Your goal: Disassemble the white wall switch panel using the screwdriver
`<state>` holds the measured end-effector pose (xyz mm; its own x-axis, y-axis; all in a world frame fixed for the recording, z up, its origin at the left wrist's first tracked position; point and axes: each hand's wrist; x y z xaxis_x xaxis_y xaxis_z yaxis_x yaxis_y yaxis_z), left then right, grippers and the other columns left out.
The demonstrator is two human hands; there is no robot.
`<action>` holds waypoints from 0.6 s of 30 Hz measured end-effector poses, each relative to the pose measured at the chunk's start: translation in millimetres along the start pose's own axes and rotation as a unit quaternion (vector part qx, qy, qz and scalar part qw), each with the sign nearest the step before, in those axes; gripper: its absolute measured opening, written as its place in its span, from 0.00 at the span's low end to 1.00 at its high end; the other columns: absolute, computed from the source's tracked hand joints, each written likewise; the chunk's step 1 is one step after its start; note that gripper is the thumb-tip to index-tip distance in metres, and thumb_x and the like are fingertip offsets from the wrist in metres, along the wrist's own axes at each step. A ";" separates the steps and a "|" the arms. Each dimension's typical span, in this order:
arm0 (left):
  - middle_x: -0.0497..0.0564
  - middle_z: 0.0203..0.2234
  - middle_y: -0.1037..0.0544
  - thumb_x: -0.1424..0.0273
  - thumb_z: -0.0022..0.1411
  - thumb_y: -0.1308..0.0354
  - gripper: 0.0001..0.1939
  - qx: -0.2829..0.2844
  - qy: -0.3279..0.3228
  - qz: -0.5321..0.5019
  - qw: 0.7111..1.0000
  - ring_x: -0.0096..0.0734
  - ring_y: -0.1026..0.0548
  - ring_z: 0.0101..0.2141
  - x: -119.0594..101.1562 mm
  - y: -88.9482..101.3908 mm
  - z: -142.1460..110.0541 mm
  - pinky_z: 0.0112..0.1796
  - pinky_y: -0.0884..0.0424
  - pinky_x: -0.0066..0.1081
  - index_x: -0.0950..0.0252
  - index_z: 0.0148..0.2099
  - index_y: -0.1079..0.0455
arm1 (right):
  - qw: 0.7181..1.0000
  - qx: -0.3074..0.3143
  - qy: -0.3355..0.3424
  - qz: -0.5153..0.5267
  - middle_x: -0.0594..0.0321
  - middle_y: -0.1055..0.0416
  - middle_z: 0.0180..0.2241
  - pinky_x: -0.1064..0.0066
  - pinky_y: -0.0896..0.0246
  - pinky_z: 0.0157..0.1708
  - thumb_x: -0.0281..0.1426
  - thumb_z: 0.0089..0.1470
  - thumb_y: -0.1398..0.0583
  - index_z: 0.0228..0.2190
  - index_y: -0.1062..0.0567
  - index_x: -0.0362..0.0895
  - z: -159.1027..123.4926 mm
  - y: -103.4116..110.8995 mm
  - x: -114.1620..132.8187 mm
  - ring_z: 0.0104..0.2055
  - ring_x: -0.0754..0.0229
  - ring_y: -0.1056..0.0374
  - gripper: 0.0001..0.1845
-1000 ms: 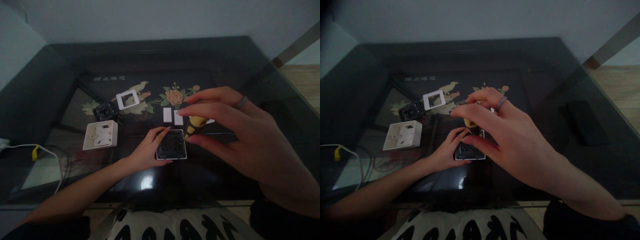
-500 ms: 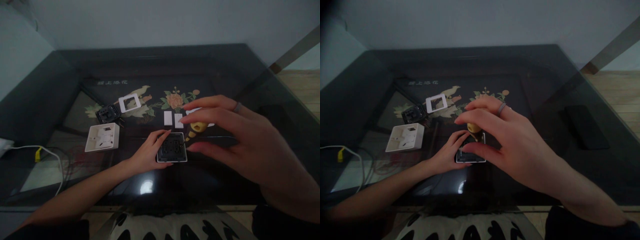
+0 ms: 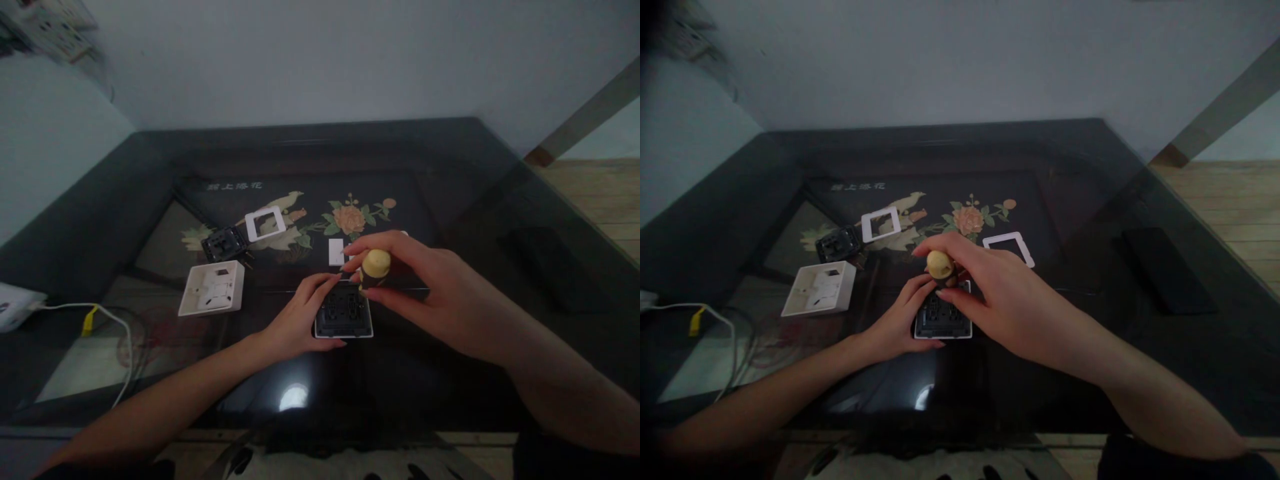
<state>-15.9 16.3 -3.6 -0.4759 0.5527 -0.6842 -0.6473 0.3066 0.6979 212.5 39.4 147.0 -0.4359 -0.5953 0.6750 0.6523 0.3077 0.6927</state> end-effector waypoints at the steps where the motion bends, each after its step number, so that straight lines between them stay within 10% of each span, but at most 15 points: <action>1: 0.64 0.63 0.47 0.47 0.49 0.31 0.58 -0.006 -0.006 -0.004 1.000 0.62 0.45 0.64 0.2 0.7 -0.3 0.60 0.41 0.61 0.55 0.71 0.61 | 1.000 0.001 -0.006 0.020 0.62 0.23 0.45 0.68 0.26 0.43 0.22 0.56 0.41 0.48 0.31 0.46 1.3 -1.3 -0.9 0.45 0.58 0.24 0.19; 5: 0.62 0.65 0.49 0.42 0.54 0.40 0.50 -0.051 -0.022 -0.042 0.998 0.60 0.48 0.65 -10.3 20.0 1.2 0.62 0.45 0.61 0.55 0.70 0.56 | 0.995 -0.039 -0.033 0.087 0.64 0.21 0.39 0.69 0.25 0.41 0.23 0.54 0.37 0.45 0.32 0.46 4.9 -3.6 -5.2 0.41 0.60 0.23 0.17; 11: 0.53 0.55 0.33 0.62 0.66 0.42 0.26 -0.183 -0.067 -0.084 0.977 0.41 0.35 0.56 -57.8 69.9 21.1 0.59 0.36 0.44 0.53 0.64 0.41 | 0.992 -0.041 0.007 0.117 0.63 0.20 0.42 0.71 0.26 0.42 0.23 0.51 0.34 0.42 0.25 0.44 7.8 -9.6 -8.5 0.41 0.61 0.23 0.15; 18: 0.51 0.54 0.26 0.65 0.66 0.39 0.14 -0.173 -0.096 -0.110 0.974 0.41 0.30 0.56 -86.6 81.0 36.5 0.57 0.32 0.43 0.54 0.53 0.28 | 0.969 0.010 -0.022 0.246 0.65 0.18 0.39 0.71 0.26 0.42 0.25 0.51 0.32 0.42 0.22 0.44 7.1 -20.7 -1.8 0.41 0.60 0.22 0.15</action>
<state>-5.4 21.5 119.9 -0.2037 0.6477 -0.7341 -0.8993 0.1725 0.4018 195.4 39.3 133.2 -0.1014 -0.3398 0.9350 0.7756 0.5616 0.2882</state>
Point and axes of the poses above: each hand's wrist, its own z-axis towards the middle knuckle, its own y-axis out of the back of the hand, x = y × z
